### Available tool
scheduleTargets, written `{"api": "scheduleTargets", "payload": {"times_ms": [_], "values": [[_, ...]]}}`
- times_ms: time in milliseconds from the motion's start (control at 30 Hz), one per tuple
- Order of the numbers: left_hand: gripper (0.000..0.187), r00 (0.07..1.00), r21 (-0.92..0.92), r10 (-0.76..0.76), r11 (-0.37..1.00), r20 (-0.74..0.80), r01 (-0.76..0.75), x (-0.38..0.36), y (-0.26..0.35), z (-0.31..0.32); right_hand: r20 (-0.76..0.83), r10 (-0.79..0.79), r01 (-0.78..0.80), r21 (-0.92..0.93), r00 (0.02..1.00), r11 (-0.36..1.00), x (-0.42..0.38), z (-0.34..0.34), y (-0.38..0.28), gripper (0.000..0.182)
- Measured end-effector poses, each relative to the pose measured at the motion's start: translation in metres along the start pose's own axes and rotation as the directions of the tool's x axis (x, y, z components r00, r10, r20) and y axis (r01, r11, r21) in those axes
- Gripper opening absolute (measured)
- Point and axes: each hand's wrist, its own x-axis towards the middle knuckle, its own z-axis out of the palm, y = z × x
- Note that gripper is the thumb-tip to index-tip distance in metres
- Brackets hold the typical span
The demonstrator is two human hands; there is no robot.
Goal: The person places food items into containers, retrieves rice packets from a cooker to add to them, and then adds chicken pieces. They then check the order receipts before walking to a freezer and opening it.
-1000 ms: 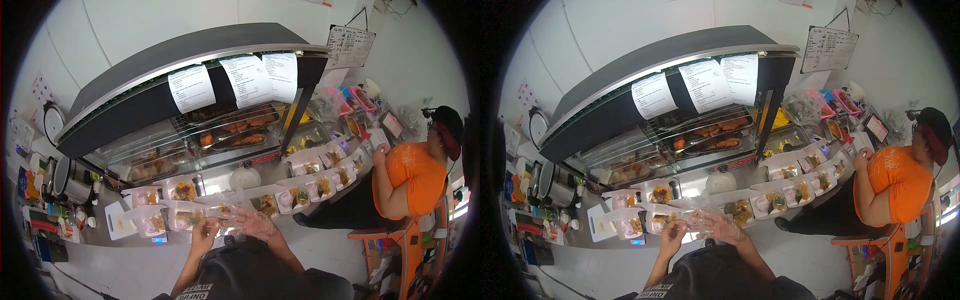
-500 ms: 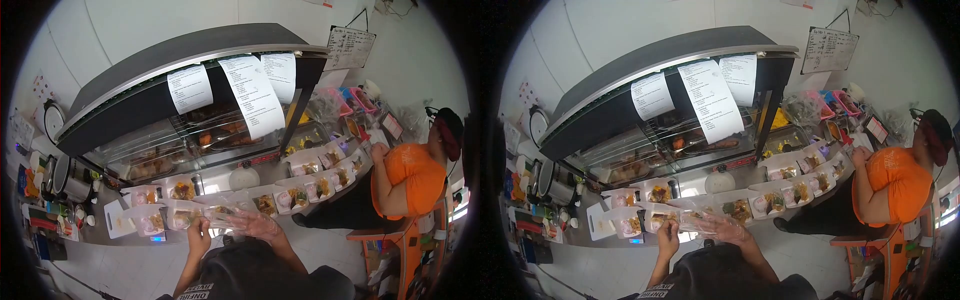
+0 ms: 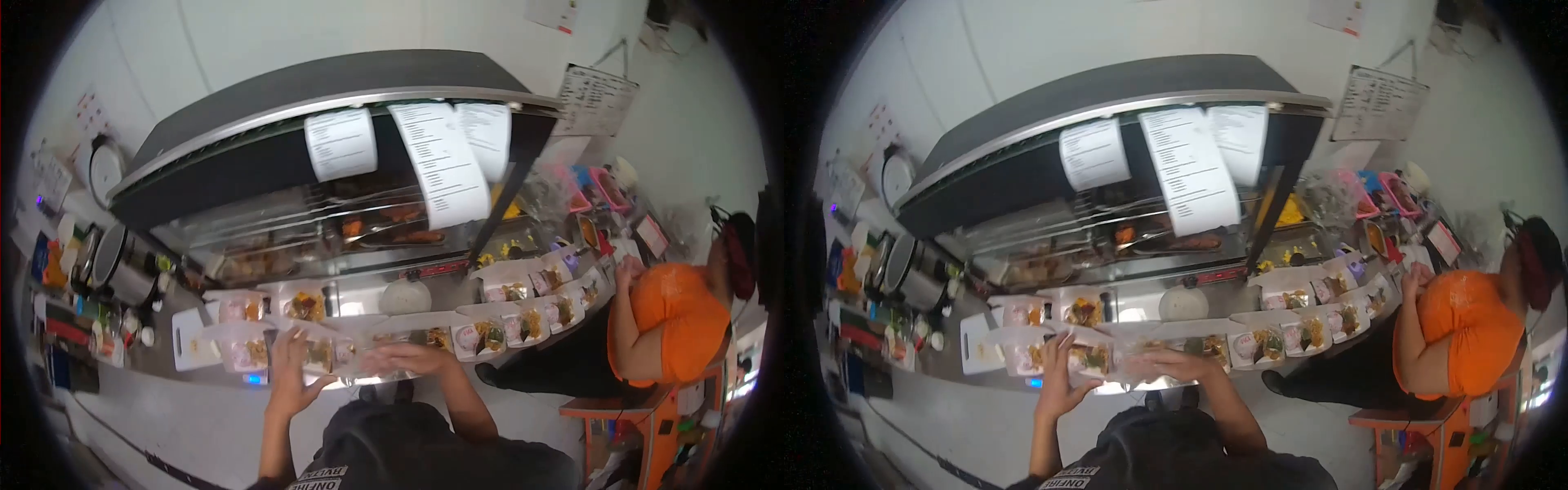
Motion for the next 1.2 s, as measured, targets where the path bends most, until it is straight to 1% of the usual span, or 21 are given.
{"api": "scheduleTargets", "payload": {"times_ms": [33,67,133,200,300,333,367,400,500,533,600,667,700,733,767,833,867,900,933,1067,1200], "values": [[0.081,0.993,-0.085,0.094,0.993,0.076,-0.087,0.010,0.004,-0.005,0.051,0.057,-0.043,-0.239,0.997,0.970,0.017,0.004,0.000,0.040],[0.086,0.975,-0.171,0.178,0.973,0.132,-0.154,0.015,0.004,-0.011,0.102,0.085,-0.060,-0.225,0.991,0.972,0.034,0.004,-0.003,0.040],[0.082,0.943,-0.059,0.149,0.989,0.296,-0.137,0.005,-0.014,-0.006,0.324,0.312,-0.099,-0.536,0.893,0.839,0.081,0.016,-0.015,0.041],[0.068,0.910,-0.090,-0.085,0.987,0.406,0.132,-0.012,-0.049,-0.001,0.421,0.313,-0.063,-0.510,0.851,0.858,0.105,0.032,-0.017,0.034],[0.054,0.918,-0.214,-0.137,0.950,0.373,0.229,-0.037,-0.114,-0.021,0.185,0.266,-0.206,-0.290,0.946,0.935,0.127,0.038,0.004,0.033],[0.047,0.888,-0.251,-0.244,0.900,0.389,0.357,-0.042,-0.134,-0.038,0.206,0.279,-0.214,-0.291,0.938,0.933,0.128,0.043,0.002,0.033],[0.042,0.957,-0.203,-0.174,0.954,0.232,0.223,-0.055,-0.175,-0.038,0.092,0.229,-0.212,-0.167,0.969,0.963,0.127,0.050,-0.004,0.035],[0.041,0.939,-0.205,-0.281,0.925,0.198,0.320,-0.063,-0.209,-0.051,-0.041,0.185,-0.187,-0.048,0.982,0.981,0.128,0.051,-0.007,0.036],[0.039,0.883,-0.021,-0.470,0.883,0.000,0.469,-0.067,-0.317,-0.103,-0.141,0.202,-0.219,-0.112,0.969,0.969,0.114,0.034,0.009,0.039],[0.035,0.828,-0.036,-0.559,0.828,0.043,0.560,-0.053,-0.349,-0.129,-0.179,0.200,-0.222,-0.112,0.963,0.969,0.115,0.033,0.008,0.039],[0.024,0.854,0.246,-0.373,0.845,-0.363,0.474,-0.034,-0.430,-0.159,-0.241,0.157,-0.196,-0.149,0.958,0.969,0.100,0.037,0.006,0.038],[0.017,0.773,0.498,-0.445,0.594,-0.451,0.632,0.011,-0.511,-0.184,-0.364,0.121,-0.217,-0.237,0.924,0.947,0.093,0.043,-0.001,0.036],[0.012,0.826,0.560,-0.191,0.653,-0.530,0.510,0.022,-0.577,-0.180,-0.382,0.090,-0.191,-0.233,0.920,0.954,0.093,0.052,-0.006,0.037],[0.009,0.937,0.680,-0.124,0.658,-0.325,0.323,0.044,-0.583,-0.191,-0.400,0.056,-0.162,-0.236,0.915,0.958,0.093,0.060,-0.009,0.038],[0.010,0.848,0.445,-0.214,0.774,-0.485,0.450,0.068,-0.622,-0.179,-0.454,0.061,-0.154,-0.172,0.889,0.973,0.092,0.068,-0.012,0.036],[0.028,0.825,0.486,-0.273,0.701,-0.495,0.523,0.112,-0.620,-0.154,-0.560,0.037,-0.181,-0.203,0.828,0.962,0.081,0.083,-0.011,0.035],[0.030,0.831,0.500,-0.105,0.756,-0.546,0.424,0.127,-0.633,-0.134,-0.574,0.043,-0.207,-0.223,0.818,0.953,0.086,0.087,-0.008,0.033],[0.033,0.874,0.509,-0.200,0.746,-0.443,0.429,0.139,-0.606,-0.126,-0.585,0.078,-0.282,-0.267,0.807,0.922,0.085,0.094,-0.014,0.037],[0.035,0.836,0.566,-0.300,0.626,-0.460,0.537,0.143,-0.723,-0.087,-0.618,0.032,-0.261,-0.284,0.785,0.922,0.082,0.097,-0.007,0.037],[0.039,0.855,0.502,-0.424,0.693,-0.299,0.518,0.164,-0.684,-0.052,-0.670,0.114,-0.326,-0.201,0.734,0.924,0.068,0.109,0.011,0.040],[0.044,0.847,0.230,-0.390,0.843,-0.362,0.486,0.149,-0.665,-0.038,-0.690,0.095,-0.344,-0.232,0.717,0.910,0.072,0.110,0.014,0.039]]}}
